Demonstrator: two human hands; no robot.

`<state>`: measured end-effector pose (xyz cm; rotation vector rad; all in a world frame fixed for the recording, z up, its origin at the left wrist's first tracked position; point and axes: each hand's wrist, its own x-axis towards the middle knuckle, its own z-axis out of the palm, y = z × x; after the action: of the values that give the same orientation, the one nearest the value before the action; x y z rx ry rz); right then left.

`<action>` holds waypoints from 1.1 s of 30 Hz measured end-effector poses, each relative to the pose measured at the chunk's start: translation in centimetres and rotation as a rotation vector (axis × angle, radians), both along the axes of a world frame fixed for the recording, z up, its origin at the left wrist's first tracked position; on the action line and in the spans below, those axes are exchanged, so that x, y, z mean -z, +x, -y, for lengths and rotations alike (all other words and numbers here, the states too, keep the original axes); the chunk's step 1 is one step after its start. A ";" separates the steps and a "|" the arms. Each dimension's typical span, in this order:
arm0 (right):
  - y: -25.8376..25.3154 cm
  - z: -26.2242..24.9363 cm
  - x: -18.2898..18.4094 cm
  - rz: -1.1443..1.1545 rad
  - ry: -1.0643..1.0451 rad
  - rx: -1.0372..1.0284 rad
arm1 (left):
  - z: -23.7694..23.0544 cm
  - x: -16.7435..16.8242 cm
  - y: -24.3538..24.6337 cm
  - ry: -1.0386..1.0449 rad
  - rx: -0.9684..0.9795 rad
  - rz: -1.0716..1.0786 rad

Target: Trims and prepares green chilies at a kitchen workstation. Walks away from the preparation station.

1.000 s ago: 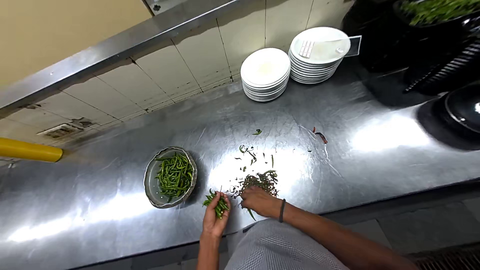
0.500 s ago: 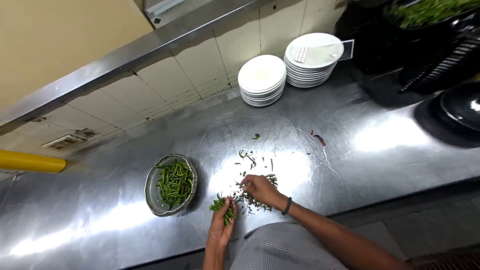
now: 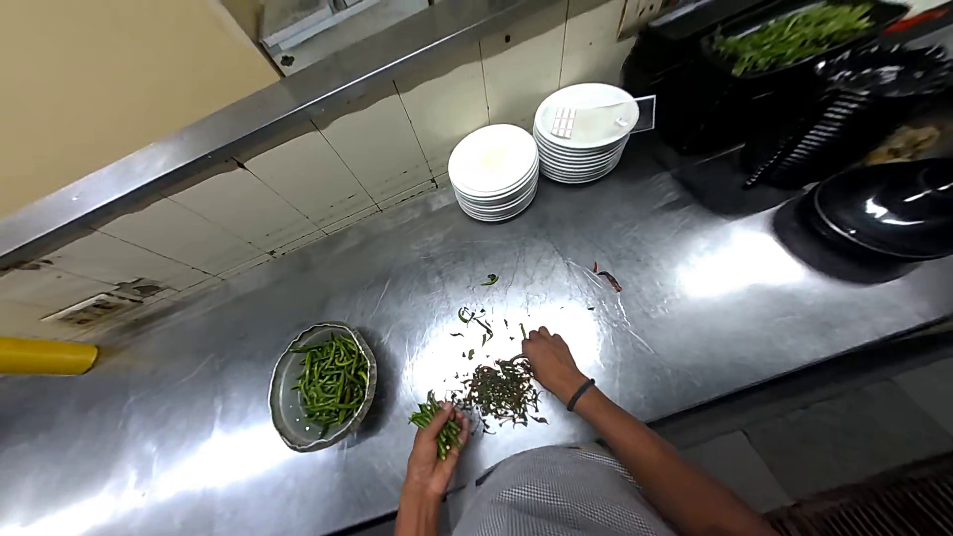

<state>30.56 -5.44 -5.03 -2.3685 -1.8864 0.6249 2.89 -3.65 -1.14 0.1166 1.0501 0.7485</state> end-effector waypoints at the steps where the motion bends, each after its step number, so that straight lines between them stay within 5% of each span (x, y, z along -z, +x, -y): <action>1: 0.4 0.3 0.3 0.004 0.000 0.010 | 0.1 -0.2 0.1 0.006 -0.020 -0.019; 7: 0.7 1.7 -1.7 -0.444 0.094 0.237 | 0.4 -0.5 0.4 0.115 0.053 -0.072; 14: -2.6 2.4 -3.6 -0.401 0.466 0.244 | 0.2 -0.9 1.8 0.134 0.143 -0.097; 20: -5.5 1.8 -4.7 -1.419 -0.001 0.577 | 0.0 -0.5 2.7 0.323 0.200 -0.221; 26: -7.2 2.5 -3.4 -1.322 -0.118 0.454 | 0.1 -0.3 3.0 0.428 0.214 -0.295; 33: -7.7 2.7 -3.1 -0.902 0.220 0.000 | 0.4 -0.5 3.3 0.282 0.098 -0.256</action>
<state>22.83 -8.11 -1.91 -1.5253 -1.4277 1.1529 6.22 -4.02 -0.63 0.5132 1.1664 0.8028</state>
